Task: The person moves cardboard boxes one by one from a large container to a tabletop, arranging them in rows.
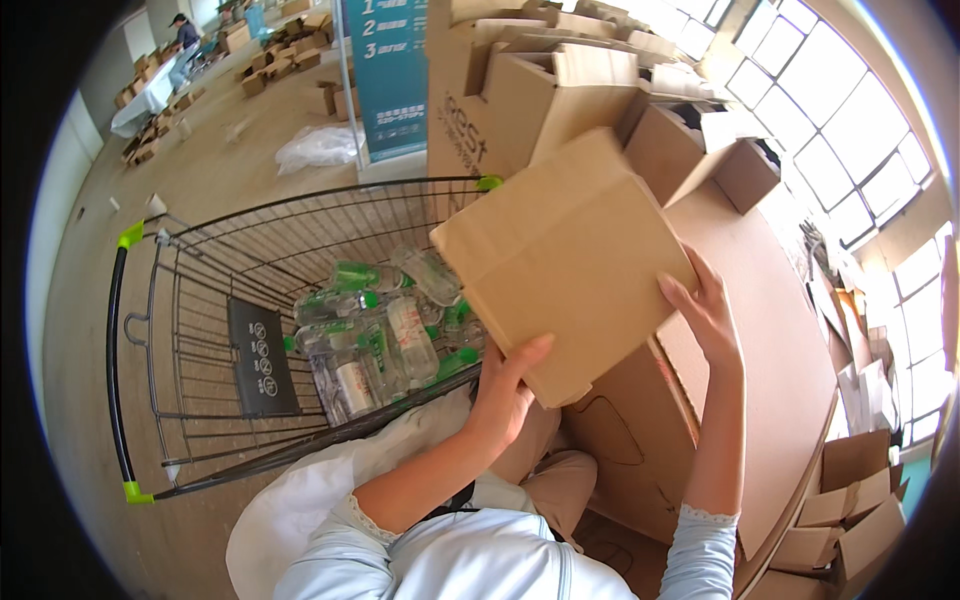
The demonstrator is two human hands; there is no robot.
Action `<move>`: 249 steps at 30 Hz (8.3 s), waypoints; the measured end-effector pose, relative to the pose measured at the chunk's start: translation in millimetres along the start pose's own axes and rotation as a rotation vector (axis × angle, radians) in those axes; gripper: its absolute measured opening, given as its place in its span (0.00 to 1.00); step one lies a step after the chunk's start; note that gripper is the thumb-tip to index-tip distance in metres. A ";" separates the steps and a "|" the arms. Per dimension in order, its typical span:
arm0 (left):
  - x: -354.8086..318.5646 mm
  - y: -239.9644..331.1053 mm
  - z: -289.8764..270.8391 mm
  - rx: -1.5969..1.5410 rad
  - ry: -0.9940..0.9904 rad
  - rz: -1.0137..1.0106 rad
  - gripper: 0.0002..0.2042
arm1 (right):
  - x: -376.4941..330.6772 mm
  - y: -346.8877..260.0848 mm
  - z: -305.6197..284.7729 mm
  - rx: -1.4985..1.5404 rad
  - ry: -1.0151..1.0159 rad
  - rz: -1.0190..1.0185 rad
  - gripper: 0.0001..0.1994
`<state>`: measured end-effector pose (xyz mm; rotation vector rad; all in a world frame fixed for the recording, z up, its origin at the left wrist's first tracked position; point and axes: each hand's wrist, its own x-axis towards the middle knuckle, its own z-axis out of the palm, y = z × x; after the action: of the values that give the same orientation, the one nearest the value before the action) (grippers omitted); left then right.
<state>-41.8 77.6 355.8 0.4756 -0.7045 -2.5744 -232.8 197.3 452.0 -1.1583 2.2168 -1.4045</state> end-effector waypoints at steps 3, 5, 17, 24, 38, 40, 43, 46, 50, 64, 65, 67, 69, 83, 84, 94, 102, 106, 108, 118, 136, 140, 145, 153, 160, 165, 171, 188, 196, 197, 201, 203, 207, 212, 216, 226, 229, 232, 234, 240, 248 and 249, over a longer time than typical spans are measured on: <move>-20.6 13.6 -0.3 -0.221 0.076 -0.125 0.28 | 47.5 -25.6 38.9 -0.519 -0.020 -0.067 0.27; -25.0 15.2 -9.5 -0.333 0.083 -0.128 0.29 | 72.3 -33.5 71.8 -0.629 -0.058 -0.100 0.26; -14.4 32.5 -22.6 -0.614 -0.029 -0.160 0.30 | 130.2 -80.9 153.7 -0.983 -0.176 -0.234 0.20; -13.0 29.1 -25.1 -0.490 0.011 -0.198 0.28 | 121.3 -65.0 132.1 -0.862 -0.102 -0.120 0.22; 17.6 -3.7 -10.8 1.118 -0.229 0.600 0.48 | -115.7 29.0 -26.4 -0.082 0.369 0.119 0.31; 33.7 -22.3 -26.0 1.203 -0.323 0.730 0.50 | -148.8 15.6 -28.6 0.078 0.438 0.117 0.33; 48.5 -50.4 -20.5 1.316 -0.421 0.960 0.49 | -181.0 -7.6 -26.7 0.051 0.498 -0.008 0.34; 31.9 -57.7 35.5 1.124 -0.456 0.614 0.38 | -209.3 11.5 -30.2 0.008 0.536 0.070 0.31; 27.3 -81.5 87.1 0.633 -0.554 0.225 0.36 | -259.9 54.7 -26.8 -0.430 0.712 0.256 0.29; -219.9 -250.4 398.2 0.267 -1.546 0.009 0.29 | -325.0 91.3 -26.3 -0.854 0.639 0.459 0.24; -235.3 -262.0 406.6 0.343 -1.543 0.076 0.34 | -322.8 96.3 -24.7 -0.781 0.665 0.419 0.24; -260.7 -283.1 422.7 0.448 -1.519 0.144 0.42 | -318.2 96.0 -21.7 -0.563 0.760 0.323 0.23; -292.0 -299.0 435.3 0.543 -1.551 0.035 0.51 | -329.3 100.8 -23.3 -0.006 1.007 0.115 0.19; -345.3 -397.0 438.9 0.942 -1.537 0.513 0.54 | -329.6 160.9 -10.4 1.396 0.772 -0.338 0.20; -343.3 -397.4 437.4 0.946 -1.555 0.549 0.54 | -326.9 164.8 -9.2 1.419 0.756 -0.363 0.20; -335.9 -382.2 418.0 0.860 -1.614 0.674 0.48 | -314.4 198.4 -5.8 1.456 0.690 -0.493 0.23; -188.6 -294.9 344.7 0.996 -1.626 0.842 0.34 | -328.4 143.9 -35.1 -0.135 0.695 0.245 0.18; -54.1 -240.3 291.7 1.320 -1.207 0.852 0.23 | -332.6 85.8 -54.3 -0.672 0.686 0.197 0.21; 14.2 -205.7 260.2 1.407 -0.975 0.926 0.20 | -329.0 67.4 -60.9 -0.697 0.649 0.277 0.23; 244.0 -9.4 128.0 1.413 -0.118 0.961 0.29 | -215.0 52.4 -92.8 -0.757 0.312 0.305 0.18; 438.9 -34.5 89.5 1.279 -0.264 0.613 0.30 | 215.1 267.0 -173.3 0.283 0.499 0.324 0.36; 428.9 -41.5 80.3 1.495 -0.410 0.572 0.41 | 259.9 292.8 -173.1 0.372 0.584 0.267 0.39; 423.4 -48.9 68.4 1.516 -0.359 0.675 0.40 | 292.7 300.6 -168.8 0.500 0.645 0.237 0.40; 425.7 -57.7 79.9 1.366 -0.384 0.668 0.41 | 296.0 314.4 -176.2 0.477 0.601 0.246 0.44; 404.3 -52.8 81.0 1.283 -0.433 0.586 0.44 | 269.9 287.7 -168.5 0.364 0.637 0.249 0.41; 374.1 -27.9 58.4 1.300 -0.575 0.378 0.51 | 186.8 262.1 -171.9 0.232 0.515 0.341 0.34; 285.1 0.9 62.2 1.411 -0.941 0.181 0.68 | 33.1 213.8 -153.8 0.051 0.482 0.245 0.23; 110.2 -45.4 48.8 1.270 -0.844 0.470 0.71 | -91.9 228.0 -137.0 0.685 0.333 0.137 0.27; 17.1 5.9 19.4 0.928 -0.544 0.239 0.66 | -64.2 90.5 -100.4 0.225 0.235 0.002 0.34; 12.6 -0.4 -1.4 0.802 -0.548 0.239 0.62 | -50.5 55.4 -86.0 0.174 0.170 -0.016 0.34; -27.0 10.2 -42.7 0.349 -0.323 0.140 0.49 | 15.7 -13.0 -15.0 -0.082 -0.020 -0.152 0.30; -26.9 0.9 -62.7 0.304 -0.251 0.120 0.45 | 42.4 -23.5 9.8 -0.158 -0.090 -0.102 0.29; -45.3 8.8 -66.8 0.007 -0.095 0.017 0.39 | 84.2 -45.0 66.6 -0.334 -0.210 -0.025 0.29; -51.7 27.3 -55.5 -0.223 -0.055 0.013 0.42 | 131.4 -55.2 118.4 -0.716 -0.224 -0.122 0.35; -49.4 43.2 -54.8 -0.481 -0.009 0.003 0.45 | 146.1 -75.0 157.3 -0.812 -0.168 -0.190 0.28; -44.1 48.5 -58.3 -0.559 -0.010 0.024 0.47 | 159.6 -84.1 193.8 -0.853 -0.118 -0.323 0.23; -42.4 46.8 -53.4 -0.464 -0.002 0.043 0.45 | 156.9 -80.8 178.2 -0.830 -0.116 -0.242 0.26; -44.7 41.5 -46.8 -0.416 -0.020 0.058 0.40 | 141.4 -81.5 151.0 -0.813 -0.027 -0.231 0.26; -46.6 35.4 -46.6 -0.364 -0.064 0.049 0.35 | 131.4 -73.7 123.3 -0.750 -0.020 -0.198 0.25; -36.4 12.4 -44.8 0.207 -0.083 0.137 0.36 | 41.3 -44.9 33.8 -0.111 0.248 -0.162 0.14; -10.1 3.9 8.2 1.040 -0.439 0.461 0.33 | -118.7 42.6 -53.3 0.125 0.438 0.020 0.22; -8.3 -3.7 8.5 1.112 -0.474 0.539 0.34 | -139.4 51.8 -52.2 0.070 0.514 0.040 0.23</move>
<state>-39.6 87.9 362.5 -0.0600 -2.0872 -1.5879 -199.2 345.0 408.5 -0.7849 2.4678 -1.9150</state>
